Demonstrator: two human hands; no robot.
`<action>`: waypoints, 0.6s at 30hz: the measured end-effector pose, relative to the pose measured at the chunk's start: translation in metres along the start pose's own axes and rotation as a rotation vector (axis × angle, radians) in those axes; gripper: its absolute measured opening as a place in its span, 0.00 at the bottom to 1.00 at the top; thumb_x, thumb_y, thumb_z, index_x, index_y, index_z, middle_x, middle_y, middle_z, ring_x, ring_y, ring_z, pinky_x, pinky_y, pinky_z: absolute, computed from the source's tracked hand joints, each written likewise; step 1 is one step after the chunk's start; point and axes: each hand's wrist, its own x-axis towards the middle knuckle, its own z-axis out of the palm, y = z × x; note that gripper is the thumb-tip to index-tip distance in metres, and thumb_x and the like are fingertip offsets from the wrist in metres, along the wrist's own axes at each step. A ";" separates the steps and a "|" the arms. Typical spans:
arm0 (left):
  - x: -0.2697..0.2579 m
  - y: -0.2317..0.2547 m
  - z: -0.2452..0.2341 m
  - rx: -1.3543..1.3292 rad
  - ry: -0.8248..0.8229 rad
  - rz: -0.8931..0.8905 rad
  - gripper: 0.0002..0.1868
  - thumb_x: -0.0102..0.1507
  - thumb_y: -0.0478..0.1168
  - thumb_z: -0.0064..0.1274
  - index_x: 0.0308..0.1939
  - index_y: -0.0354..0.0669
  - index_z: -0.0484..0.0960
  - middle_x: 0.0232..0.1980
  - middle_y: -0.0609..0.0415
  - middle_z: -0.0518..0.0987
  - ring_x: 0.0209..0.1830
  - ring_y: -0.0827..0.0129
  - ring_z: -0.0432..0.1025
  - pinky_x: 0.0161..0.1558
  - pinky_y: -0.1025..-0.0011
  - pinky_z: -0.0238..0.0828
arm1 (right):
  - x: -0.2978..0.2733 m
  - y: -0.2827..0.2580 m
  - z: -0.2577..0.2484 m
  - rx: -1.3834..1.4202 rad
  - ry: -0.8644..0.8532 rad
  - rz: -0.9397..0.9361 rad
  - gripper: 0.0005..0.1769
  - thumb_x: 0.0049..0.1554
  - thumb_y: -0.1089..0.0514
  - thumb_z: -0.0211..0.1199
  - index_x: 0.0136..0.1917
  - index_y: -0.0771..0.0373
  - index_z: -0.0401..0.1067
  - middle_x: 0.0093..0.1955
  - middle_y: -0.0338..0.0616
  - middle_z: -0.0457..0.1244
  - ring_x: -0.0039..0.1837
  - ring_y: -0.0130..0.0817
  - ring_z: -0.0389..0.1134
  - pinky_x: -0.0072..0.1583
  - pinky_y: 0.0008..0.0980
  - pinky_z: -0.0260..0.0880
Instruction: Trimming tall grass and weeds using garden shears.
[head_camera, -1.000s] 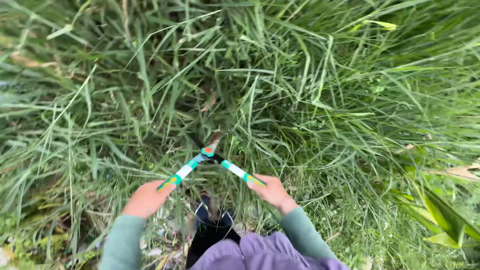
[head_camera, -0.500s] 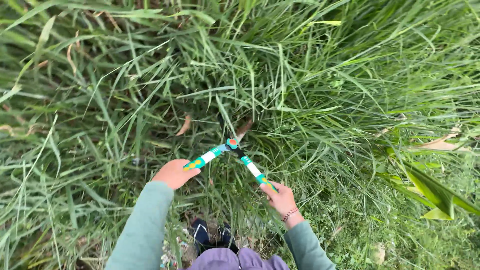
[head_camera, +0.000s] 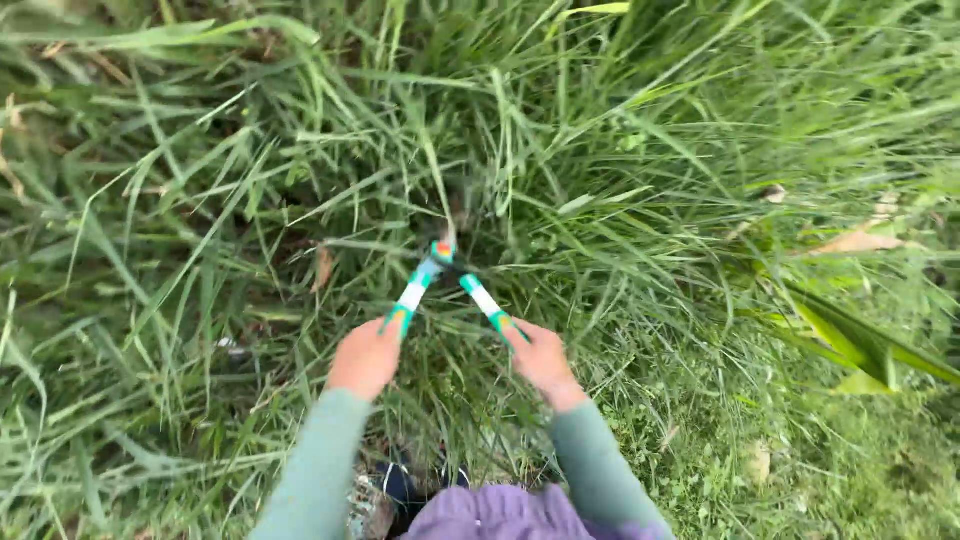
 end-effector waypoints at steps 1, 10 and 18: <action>-0.007 0.005 -0.018 0.005 -0.009 0.014 0.26 0.67 0.57 0.43 0.50 0.39 0.82 0.46 0.38 0.82 0.48 0.41 0.75 0.49 0.48 0.70 | -0.017 0.001 -0.021 0.009 0.014 0.002 0.24 0.60 0.45 0.63 0.65 0.58 0.75 0.26 0.34 0.59 0.27 0.21 0.55 0.30 0.27 0.52; -0.008 0.122 -0.073 -0.063 -0.413 0.120 0.21 0.64 0.52 0.49 0.52 0.45 0.84 0.27 0.52 0.78 0.26 0.68 0.70 0.34 0.66 0.71 | -0.085 0.005 -0.176 0.144 0.118 -0.037 0.25 0.55 0.50 0.68 0.64 0.59 0.78 0.26 0.31 0.58 0.27 0.20 0.53 0.30 0.24 0.51; 0.026 0.269 0.129 0.179 0.154 0.117 0.22 0.69 0.55 0.38 0.47 0.41 0.75 0.40 0.39 0.83 0.43 0.41 0.78 0.44 0.45 0.72 | 0.115 -0.010 -0.074 0.274 0.404 -0.617 0.16 0.68 0.53 0.60 0.59 0.67 0.79 0.45 0.45 0.73 0.46 0.29 0.67 0.49 0.36 0.73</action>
